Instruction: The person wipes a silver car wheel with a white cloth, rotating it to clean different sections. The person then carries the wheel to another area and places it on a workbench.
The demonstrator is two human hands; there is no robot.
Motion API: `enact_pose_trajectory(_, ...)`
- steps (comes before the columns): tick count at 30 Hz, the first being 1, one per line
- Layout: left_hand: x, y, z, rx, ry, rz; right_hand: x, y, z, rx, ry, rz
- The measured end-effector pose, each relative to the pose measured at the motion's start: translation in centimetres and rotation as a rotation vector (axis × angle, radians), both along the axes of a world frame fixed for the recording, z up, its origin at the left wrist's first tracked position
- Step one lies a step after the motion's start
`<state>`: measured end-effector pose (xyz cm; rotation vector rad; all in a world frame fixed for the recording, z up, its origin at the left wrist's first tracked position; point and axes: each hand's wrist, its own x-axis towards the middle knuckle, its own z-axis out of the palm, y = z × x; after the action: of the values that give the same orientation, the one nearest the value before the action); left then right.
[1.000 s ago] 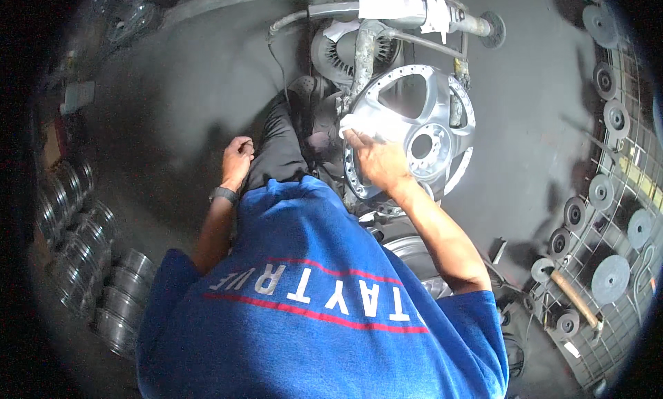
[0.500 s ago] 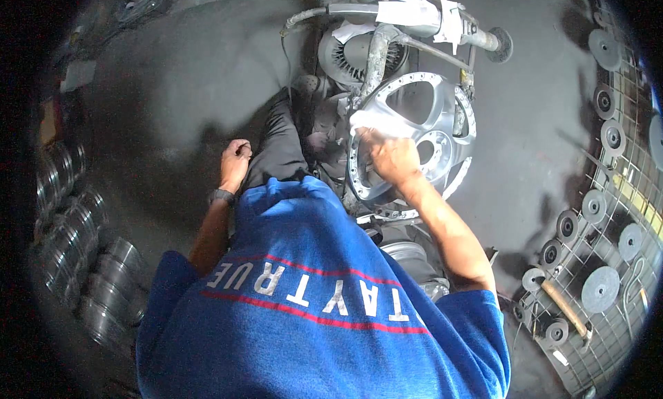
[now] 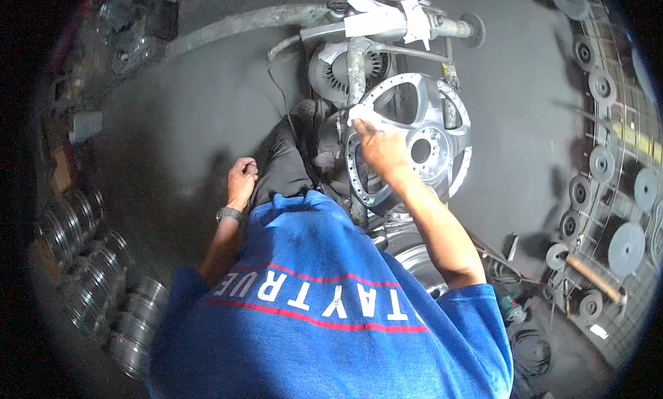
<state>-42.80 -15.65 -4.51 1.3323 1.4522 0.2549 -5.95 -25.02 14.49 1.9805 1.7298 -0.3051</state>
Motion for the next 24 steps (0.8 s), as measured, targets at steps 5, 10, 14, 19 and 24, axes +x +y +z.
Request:
enact_pose_trajectory(5, 4.9, 4.3, 3.2, 0.083, -0.136, -0.051, -5.4, -5.3, -0.3, -0.044, 0.279, -0.130)
enact_pose_trajectory(10, 12.0, 7.4, 14.4, -0.065, -0.398, -0.277, -6.4, -7.8, 1.7, 0.183, 1.487, -1.019)
enact_pose_trajectory(14, 18.7, 4.9, 22.4, -0.531, -0.796, -0.576, -8.4, -7.8, 6.5, 0.881, 2.708, -1.076)
enact_pose_trajectory(19, 23.7, -0.6, 26.9, -0.834, -0.796, -0.785, -10.7, -10.1, 6.9, 1.455, 2.860, -1.060)
enact_pose_trajectory(24, 24.8, -2.1, 28.2, -0.569, -0.666, -1.263, -14.3, -16.0, 7.2, 1.603, 2.021, -1.313)
